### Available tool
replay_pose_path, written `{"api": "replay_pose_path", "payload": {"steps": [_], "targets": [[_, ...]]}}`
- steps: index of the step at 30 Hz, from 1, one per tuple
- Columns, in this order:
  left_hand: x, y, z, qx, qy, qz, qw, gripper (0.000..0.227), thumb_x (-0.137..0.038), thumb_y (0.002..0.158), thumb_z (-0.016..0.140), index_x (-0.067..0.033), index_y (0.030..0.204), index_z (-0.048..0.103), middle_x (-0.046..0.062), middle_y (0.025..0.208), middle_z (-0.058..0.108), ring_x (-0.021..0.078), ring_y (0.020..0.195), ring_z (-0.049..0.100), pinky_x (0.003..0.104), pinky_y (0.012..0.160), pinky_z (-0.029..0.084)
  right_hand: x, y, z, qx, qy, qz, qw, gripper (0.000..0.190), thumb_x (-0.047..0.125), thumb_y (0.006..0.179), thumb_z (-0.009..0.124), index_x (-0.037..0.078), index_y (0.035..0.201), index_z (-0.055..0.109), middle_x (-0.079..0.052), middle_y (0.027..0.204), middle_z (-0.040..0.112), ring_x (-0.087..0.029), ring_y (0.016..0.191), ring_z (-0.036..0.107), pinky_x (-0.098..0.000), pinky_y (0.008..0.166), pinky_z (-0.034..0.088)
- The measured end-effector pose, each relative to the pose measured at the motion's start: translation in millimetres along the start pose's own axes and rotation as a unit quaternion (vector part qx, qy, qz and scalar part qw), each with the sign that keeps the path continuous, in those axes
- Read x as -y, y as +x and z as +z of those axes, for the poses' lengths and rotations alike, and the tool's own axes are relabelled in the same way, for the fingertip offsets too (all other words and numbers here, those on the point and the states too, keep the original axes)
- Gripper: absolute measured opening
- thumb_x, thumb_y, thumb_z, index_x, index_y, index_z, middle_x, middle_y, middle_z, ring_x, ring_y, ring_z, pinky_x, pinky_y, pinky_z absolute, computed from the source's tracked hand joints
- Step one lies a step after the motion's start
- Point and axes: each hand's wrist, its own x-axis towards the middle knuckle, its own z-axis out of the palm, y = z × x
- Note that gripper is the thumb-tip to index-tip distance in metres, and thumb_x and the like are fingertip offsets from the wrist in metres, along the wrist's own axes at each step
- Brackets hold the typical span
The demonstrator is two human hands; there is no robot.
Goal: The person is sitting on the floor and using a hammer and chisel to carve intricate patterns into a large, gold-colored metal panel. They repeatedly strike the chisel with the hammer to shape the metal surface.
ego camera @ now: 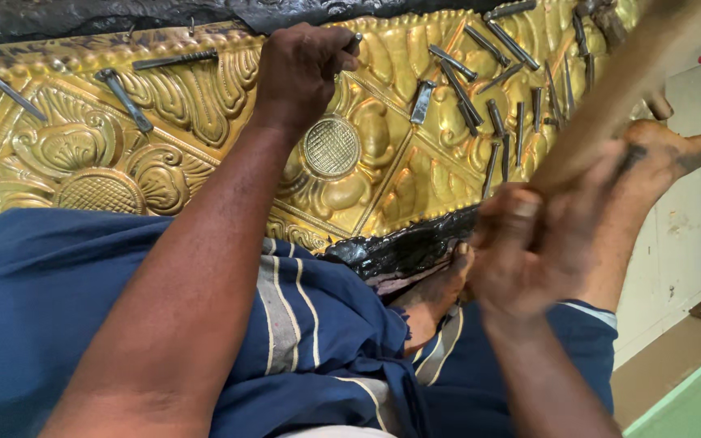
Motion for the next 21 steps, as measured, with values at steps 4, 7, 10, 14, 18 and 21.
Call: {"api": "replay_pose_path", "payload": {"steps": [4, 7, 10, 14, 18, 21], "targets": [[-3.2, 2.2, -4.0, 0.02, 0.027, -0.013, 0.999, 0.007, -0.003, 0.089, 0.077, -0.0065, 0.09, 0.071, 0.01, 0.08, 0.072, 0.0286, 0.073, 0.069, 0.042, 0.066, 0.052, -12.6, 11.9, 22.3, 0.215, -0.209, -0.167, 0.939, 0.056, 0.008, 0.11, 0.062, 0.006, 0.161, 0.039, -0.017, 0.103, 0.074, -0.019, 0.081, 0.073, -0.0351, 0.074, 0.058], [2.1, 4.9, -2.9, 0.006, 0.054, 0.0, 0.999, 0.008, -0.002, 0.092, 0.077, -0.007, 0.091, 0.071, 0.009, 0.081, 0.072, 0.0277, 0.074, 0.068, 0.043, 0.067, 0.052, -3.6, 8.2, 15.0, 0.125, -0.151, -0.091, 0.976, 0.049, 0.007, 0.111, 0.06, 0.012, 0.156, 0.043, -0.02, 0.107, 0.073, -0.019, 0.081, 0.072, -0.0335, 0.074, 0.058], [-0.7, 0.8, -1.6, 0.007, 0.026, 0.005, 1.0, 0.01, 0.001, 0.091, 0.074, -0.0076, 0.092, 0.07, 0.006, 0.083, 0.074, 0.0267, 0.076, 0.069, 0.042, 0.068, 0.053, 2.5, -1.5, 7.3, 0.036, -0.12, -0.004, 0.992, 0.048, 0.006, 0.111, 0.055, 0.011, 0.157, 0.042, -0.019, 0.106, 0.07, -0.02, 0.086, 0.067, -0.0325, 0.076, 0.055], [-6.0, 4.7, -6.2, 0.018, 0.026, 0.002, 0.999, 0.009, -0.002, 0.09, 0.078, -0.0076, 0.091, 0.071, 0.009, 0.08, 0.071, 0.0281, 0.076, 0.068, 0.043, 0.068, 0.052, -15.2, 10.6, 20.4, 0.168, -0.221, -0.098, 0.956, 0.048, 0.006, 0.109, 0.062, 0.004, 0.155, 0.048, -0.019, 0.117, 0.075, -0.02, 0.093, 0.076, -0.0333, 0.082, 0.06], [-0.8, 1.9, -4.3, 0.026, 0.026, -0.004, 0.999, 0.012, 0.004, 0.088, 0.071, -0.0073, 0.09, 0.07, 0.007, 0.083, 0.074, 0.0266, 0.076, 0.069, 0.041, 0.067, 0.053, -8.4, 9.2, 10.8, 0.131, -0.16, -0.087, 0.974, 0.047, 0.005, 0.113, 0.062, 0.005, 0.158, 0.045, -0.019, 0.116, 0.074, -0.022, 0.093, 0.077, -0.033, 0.083, 0.061], [3.5, 6.8, -3.9, 0.032, 0.021, 0.0, 0.999, 0.013, 0.005, 0.088, 0.071, -0.0075, 0.092, 0.07, 0.007, 0.083, 0.075, 0.0248, 0.075, 0.07, 0.04, 0.066, 0.053, 6.3, -4.3, 7.1, 0.01, -0.107, 0.057, 0.993, 0.052, 0.008, 0.105, 0.056, 0.006, 0.155, 0.042, -0.014, 0.078, 0.069, -0.02, 0.061, 0.065, -0.0328, 0.061, 0.051]]}}
